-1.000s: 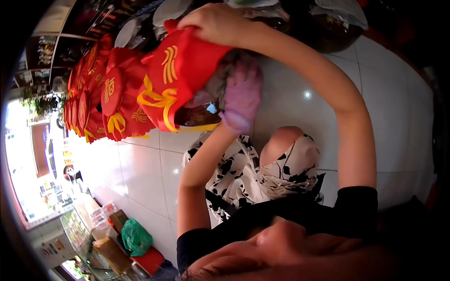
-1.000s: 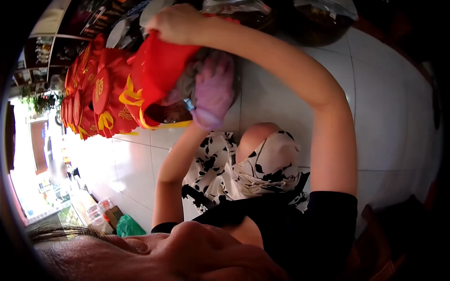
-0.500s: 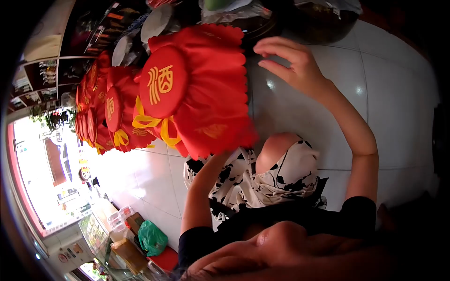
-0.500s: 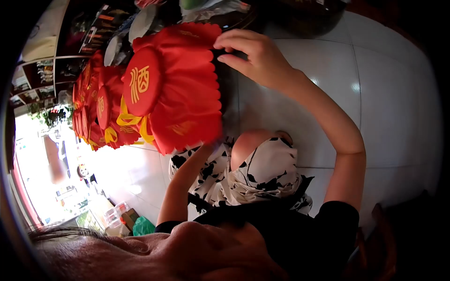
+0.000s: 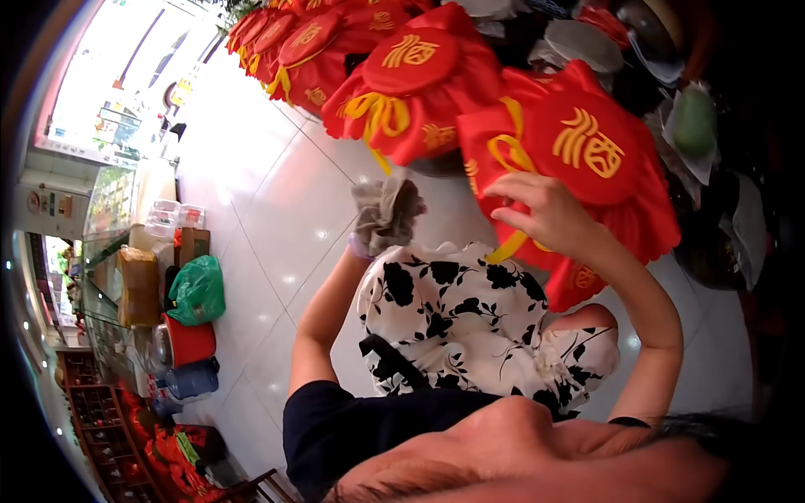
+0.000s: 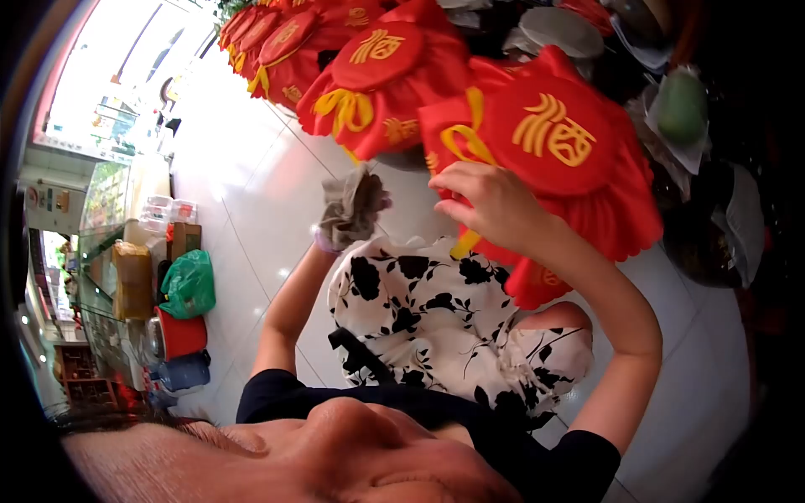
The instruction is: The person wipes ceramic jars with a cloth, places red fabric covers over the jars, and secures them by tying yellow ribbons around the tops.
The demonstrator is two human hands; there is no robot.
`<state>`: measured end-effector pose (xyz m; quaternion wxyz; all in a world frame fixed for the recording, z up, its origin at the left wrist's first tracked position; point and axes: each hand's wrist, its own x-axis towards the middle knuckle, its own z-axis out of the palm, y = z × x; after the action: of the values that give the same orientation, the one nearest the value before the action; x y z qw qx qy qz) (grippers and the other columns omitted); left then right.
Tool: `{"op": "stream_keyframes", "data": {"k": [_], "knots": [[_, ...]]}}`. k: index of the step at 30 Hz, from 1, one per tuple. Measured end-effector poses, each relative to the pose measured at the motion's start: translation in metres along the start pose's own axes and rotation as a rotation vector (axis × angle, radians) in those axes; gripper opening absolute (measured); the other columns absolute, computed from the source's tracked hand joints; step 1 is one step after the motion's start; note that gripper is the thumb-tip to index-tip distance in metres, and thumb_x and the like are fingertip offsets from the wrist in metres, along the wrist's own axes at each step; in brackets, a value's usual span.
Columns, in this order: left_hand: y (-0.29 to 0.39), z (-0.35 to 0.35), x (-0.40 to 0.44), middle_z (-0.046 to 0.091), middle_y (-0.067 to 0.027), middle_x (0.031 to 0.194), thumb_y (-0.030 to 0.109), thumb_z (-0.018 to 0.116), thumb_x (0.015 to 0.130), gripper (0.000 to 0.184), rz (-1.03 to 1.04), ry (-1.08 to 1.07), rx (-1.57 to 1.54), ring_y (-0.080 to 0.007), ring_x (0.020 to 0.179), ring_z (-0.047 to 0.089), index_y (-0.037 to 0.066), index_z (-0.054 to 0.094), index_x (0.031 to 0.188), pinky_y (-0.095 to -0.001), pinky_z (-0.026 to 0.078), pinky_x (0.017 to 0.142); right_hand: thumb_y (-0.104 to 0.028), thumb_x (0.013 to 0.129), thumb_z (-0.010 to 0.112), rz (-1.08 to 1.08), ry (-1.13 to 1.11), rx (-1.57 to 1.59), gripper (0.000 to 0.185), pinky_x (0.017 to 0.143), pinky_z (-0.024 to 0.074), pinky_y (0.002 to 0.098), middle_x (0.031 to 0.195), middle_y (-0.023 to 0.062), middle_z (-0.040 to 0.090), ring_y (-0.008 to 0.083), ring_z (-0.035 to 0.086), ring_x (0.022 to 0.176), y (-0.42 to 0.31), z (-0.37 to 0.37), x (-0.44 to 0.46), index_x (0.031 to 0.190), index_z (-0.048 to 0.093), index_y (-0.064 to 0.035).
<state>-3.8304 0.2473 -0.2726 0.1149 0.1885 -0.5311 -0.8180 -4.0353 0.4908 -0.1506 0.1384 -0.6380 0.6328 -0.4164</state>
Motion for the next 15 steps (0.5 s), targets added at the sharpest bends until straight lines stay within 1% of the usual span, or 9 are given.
{"op": "stream_keyframes", "data": {"k": [2,4,6,7,9,11,13,14,15], "knots": [[0.013,0.004,0.005,0.051,-0.0111,0.097,0.006,0.055,0.077,0.024,0.248,-0.309,0.387,-0.0219,0.076,0.055,0.006,0.043,0.098,-0.029,0.044,0.064,-0.014,0.073,0.063,0.047,-0.047,-0.083,0.028,0.071,0.0466,0.0318,0.095,0.0124,0.059,0.0254,0.058,0.081,0.006,0.03,0.026,0.098,0.057,-0.0009],[0.035,0.019,0.006,0.056,-0.0092,0.078,0.002,0.058,0.075,0.009,0.204,-0.295,0.176,-0.022,0.072,0.055,0.007,0.052,0.07,-0.0308,0.045,0.065,-0.017,0.074,0.063,0.094,-0.087,-0.169,0.032,0.072,0.0462,0.0323,0.098,0.0127,0.058,0.0257,0.058,0.081,0.014,0.059,0.041,0.101,0.056,-0.0016],[0.054,0.001,0.011,0.056,-0.0096,0.079,0.004,0.059,0.075,0.009,-0.036,-0.083,-0.158,-0.0213,0.07,0.054,0.007,0.052,0.069,-0.0318,0.046,0.066,-0.023,0.072,0.065,0.074,-0.065,-0.261,0.046,0.075,0.0456,0.033,0.106,0.0136,0.055,0.0266,0.057,0.084,0.021,0.086,0.059,0.111,0.05,-0.002],[0.065,-0.023,0.027,0.054,-0.0101,0.093,0.008,0.057,0.078,0.012,0.343,-0.448,0.268,-0.0217,0.08,0.054,0.007,0.051,0.088,-0.032,0.046,0.073,-0.023,0.072,0.065,0.08,-0.089,-0.261,0.046,0.075,0.0456,0.033,0.106,0.0136,0.055,0.0266,0.057,0.084,0.02,0.096,0.067,0.111,0.05,-0.002],[0.055,-0.064,0.015,0.051,-0.0106,0.106,0.012,0.055,0.081,0.026,0.723,-0.782,0.687,-0.0222,0.09,0.055,0.007,0.05,0.106,-0.0322,0.047,0.08,-0.029,0.07,0.068,0.278,-0.166,-0.246,0.059,0.077,0.0457,0.0333,0.11,0.0136,0.053,0.0262,0.057,0.087,0.013,0.114,0.081,0.117,0.044,-0.001],[0.046,-0.092,-0.016,0.045,-0.0091,0.118,0.017,0.052,0.085,0.042,0.033,-0.34,0.006,-0.0213,0.101,0.051,0.007,0.039,0.123,-0.0324,0.044,0.089,-0.032,0.069,0.068,0.428,-0.215,-0.202,0.061,0.076,0.0463,0.0332,0.109,0.0136,0.054,0.026,0.057,0.089,-0.017,0.134,0.109,0.116,0.044,0.0002],[0.057,-0.108,-0.026,0.051,-0.0068,0.113,0.019,0.051,0.086,0.033,-0.027,-0.333,-0.287,-0.0205,0.098,0.053,0.007,0.047,0.117,-0.0323,0.045,0.086,-0.031,0.069,0.069,0.464,-0.157,-0.028,0.061,0.07,0.0478,0.033,0.106,0.0132,0.055,0.025,0.059,0.081,-0.035,0.17,0.13,0.116,0.044,-0.0013],[0.061,-0.117,-0.028,0.053,-0.0063,0.111,0.02,0.05,0.087,0.031,-0.197,-0.253,-0.44,-0.0206,0.098,0.053,0.008,0.049,0.115,-0.0331,0.045,0.087,-0.034,0.073,0.063,0.433,-0.146,0.072,0.049,0.074,0.0456,0.0388,0.096,0.019,0.059,0.0328,0.058,0.088,-0.041,0.188,0.144,0.108,0.052,-0.0019],[0.062,-0.126,-0.025,0.054,-0.0058,0.108,0.021,0.049,0.087,0.028,-0.364,-0.175,-0.591,-0.0206,0.097,0.054,0.008,0.05,0.113,-0.034,0.045,0.087,-0.034,0.073,0.063,0.428,-0.15,0.057,0.049,0.074,0.0456,0.0388,0.096,0.019,0.059,0.0328,0.058,0.088,-0.037,0.201,0.154,0.108,0.052,-0.0019]]}}
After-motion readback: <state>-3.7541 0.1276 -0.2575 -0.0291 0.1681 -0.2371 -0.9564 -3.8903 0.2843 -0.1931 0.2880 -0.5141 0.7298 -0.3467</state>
